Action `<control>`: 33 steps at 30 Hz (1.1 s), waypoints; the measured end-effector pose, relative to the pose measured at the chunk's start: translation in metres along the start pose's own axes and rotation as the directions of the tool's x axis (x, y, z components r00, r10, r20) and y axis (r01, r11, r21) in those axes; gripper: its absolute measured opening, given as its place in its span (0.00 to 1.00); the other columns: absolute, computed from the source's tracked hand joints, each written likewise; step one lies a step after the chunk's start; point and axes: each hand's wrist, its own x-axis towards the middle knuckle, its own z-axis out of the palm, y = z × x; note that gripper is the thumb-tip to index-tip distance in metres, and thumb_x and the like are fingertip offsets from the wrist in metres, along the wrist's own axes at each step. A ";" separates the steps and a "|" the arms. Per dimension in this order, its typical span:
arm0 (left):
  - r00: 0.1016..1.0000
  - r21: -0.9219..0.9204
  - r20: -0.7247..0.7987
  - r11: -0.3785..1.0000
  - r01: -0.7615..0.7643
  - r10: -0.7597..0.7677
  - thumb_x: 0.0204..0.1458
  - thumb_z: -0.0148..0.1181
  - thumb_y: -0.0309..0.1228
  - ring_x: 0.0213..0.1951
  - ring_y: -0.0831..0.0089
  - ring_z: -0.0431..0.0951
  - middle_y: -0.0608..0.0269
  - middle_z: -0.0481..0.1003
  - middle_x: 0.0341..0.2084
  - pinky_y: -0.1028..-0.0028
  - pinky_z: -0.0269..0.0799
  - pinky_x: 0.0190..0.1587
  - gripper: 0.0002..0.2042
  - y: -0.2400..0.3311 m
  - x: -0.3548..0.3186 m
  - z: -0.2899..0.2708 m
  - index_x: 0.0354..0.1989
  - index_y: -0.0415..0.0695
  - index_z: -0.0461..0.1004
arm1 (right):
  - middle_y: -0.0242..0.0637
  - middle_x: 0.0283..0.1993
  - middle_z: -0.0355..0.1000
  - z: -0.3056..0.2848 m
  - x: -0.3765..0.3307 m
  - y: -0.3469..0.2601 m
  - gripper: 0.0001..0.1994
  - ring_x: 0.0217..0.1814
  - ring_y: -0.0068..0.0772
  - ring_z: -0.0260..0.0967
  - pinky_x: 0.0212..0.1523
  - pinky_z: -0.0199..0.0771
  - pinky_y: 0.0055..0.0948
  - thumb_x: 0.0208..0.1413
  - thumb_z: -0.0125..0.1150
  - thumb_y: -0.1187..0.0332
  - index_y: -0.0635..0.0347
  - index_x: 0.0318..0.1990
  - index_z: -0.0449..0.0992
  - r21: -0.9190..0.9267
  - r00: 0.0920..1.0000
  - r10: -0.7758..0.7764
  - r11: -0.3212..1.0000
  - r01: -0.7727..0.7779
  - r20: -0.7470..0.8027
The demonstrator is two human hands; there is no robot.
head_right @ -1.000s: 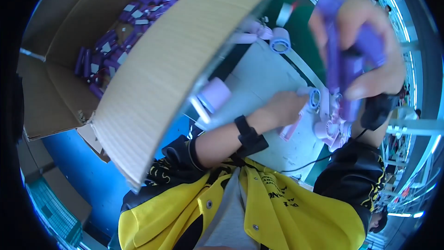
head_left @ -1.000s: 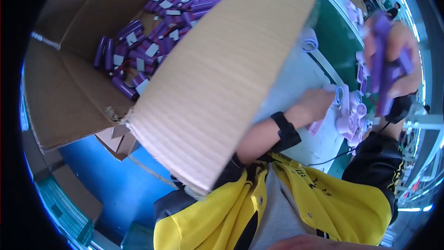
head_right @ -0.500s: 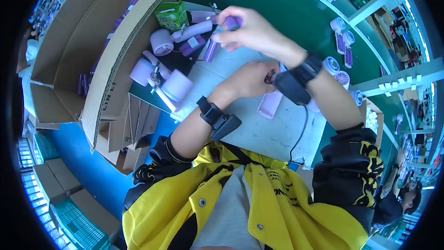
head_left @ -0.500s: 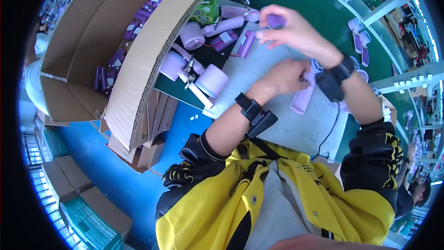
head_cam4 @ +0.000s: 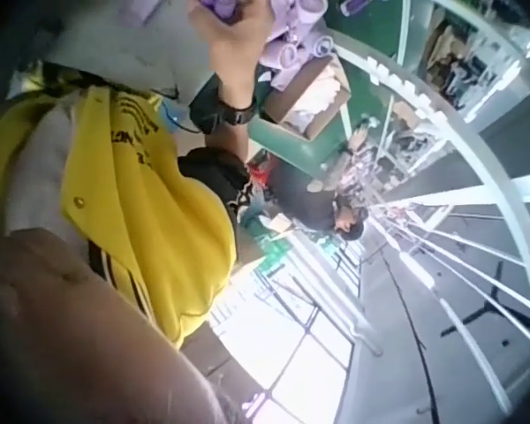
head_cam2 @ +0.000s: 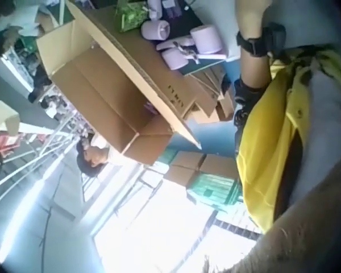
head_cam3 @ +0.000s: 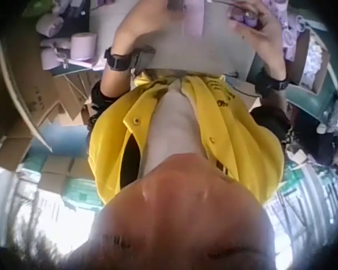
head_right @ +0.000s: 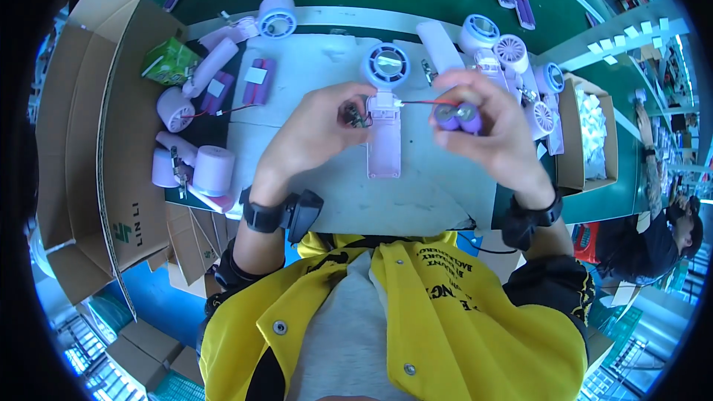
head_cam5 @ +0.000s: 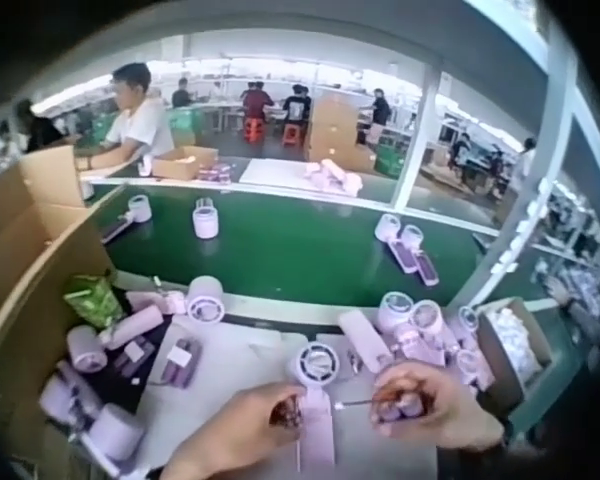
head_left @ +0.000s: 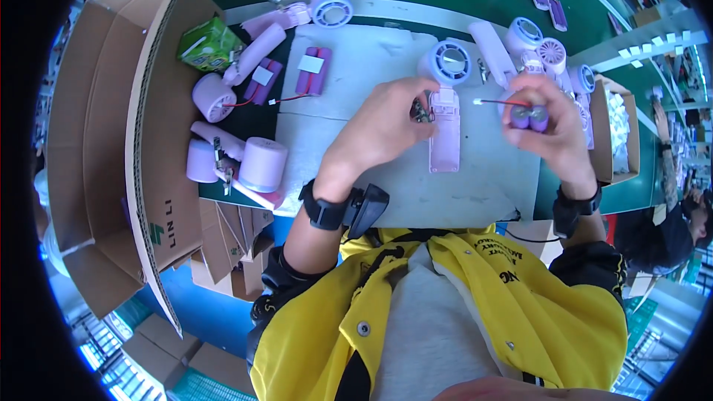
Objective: The person assembles handheld fans by connecting batteries to circuit boards and fitting them into the fan housings. They repeatedly reach into a box to retrieve batteries, place them into the housings, and connect the wiring before setting each fan aside.
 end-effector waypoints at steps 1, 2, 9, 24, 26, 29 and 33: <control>0.999 -0.017 -0.015 0.999 0.039 -0.039 0.41 0.69 0.23 0.36 0.55 0.80 0.49 0.78 0.34 0.65 0.75 0.43 0.24 0.003 -0.006 0.003 0.51 0.37 0.74 | 0.35 0.40 0.73 0.000 -0.003 0.008 0.22 0.39 0.23 0.71 0.43 0.70 0.24 0.46 0.67 0.82 0.63 0.50 0.70 0.008 1.000 0.009 1.000 -0.009 -0.007; 0.996 -0.033 -0.030 0.996 0.078 -0.079 0.41 0.70 0.22 0.36 0.57 0.80 0.51 0.78 0.34 0.66 0.75 0.42 0.24 0.005 -0.012 0.007 0.51 0.37 0.74 | 0.35 0.39 0.74 0.001 -0.005 0.015 0.16 0.39 0.24 0.70 0.42 0.69 0.24 0.47 0.66 0.81 0.62 0.44 0.71 -0.109 0.997 0.007 0.994 0.002 0.083; 0.987 -0.306 -0.084 0.947 0.102 -0.134 0.42 0.68 0.13 0.41 0.70 0.76 0.60 0.74 0.40 0.72 0.73 0.47 0.25 -0.001 -0.051 0.028 0.53 0.38 0.74 | 0.39 0.38 0.75 0.048 0.001 0.045 0.09 0.37 0.34 0.71 0.38 0.70 0.28 0.44 0.67 0.79 0.61 0.31 0.71 -0.321 0.908 -0.364 0.851 0.415 0.209; 0.961 -0.353 -0.278 0.930 -0.106 0.004 0.38 0.68 0.13 0.44 0.66 0.79 0.56 0.76 0.42 0.73 0.75 0.47 0.21 -0.007 -0.066 0.031 0.44 0.40 0.77 | 0.38 0.36 0.76 0.078 -0.001 0.059 0.12 0.35 0.41 0.72 0.32 0.73 0.34 0.37 0.68 0.78 0.61 0.32 0.73 -0.491 0.812 -0.550 0.662 0.566 0.195; 0.956 -0.297 -0.294 0.951 -0.079 -0.012 0.38 0.68 0.13 0.44 0.65 0.79 0.55 0.76 0.42 0.73 0.76 0.47 0.21 -0.004 -0.067 0.031 0.44 0.40 0.78 | 0.37 0.36 0.76 0.077 -0.001 0.059 0.13 0.35 0.41 0.72 0.33 0.73 0.33 0.36 0.69 0.78 0.60 0.32 0.73 -0.483 0.827 -0.530 0.683 0.547 0.187; 0.962 -0.253 -0.273 0.964 -0.075 0.003 0.37 0.67 0.13 0.44 0.64 0.79 0.54 0.76 0.42 0.72 0.76 0.46 0.20 -0.009 -0.069 0.028 0.43 0.41 0.78 | 0.37 0.35 0.76 0.077 0.000 0.058 0.13 0.35 0.40 0.71 0.33 0.73 0.33 0.36 0.70 0.78 0.60 0.32 0.73 -0.474 0.840 -0.509 0.701 0.532 0.189; 0.963 -0.281 -0.269 0.954 -0.108 0.030 0.37 0.65 0.12 0.43 0.62 0.80 0.54 0.77 0.42 0.72 0.76 0.46 0.21 -0.009 -0.075 0.034 0.43 0.41 0.78 | 0.36 0.34 0.76 0.076 -0.005 0.056 0.14 0.34 0.40 0.71 0.32 0.73 0.33 0.37 0.71 0.78 0.60 0.32 0.73 -0.451 0.840 -0.501 0.713 0.537 0.207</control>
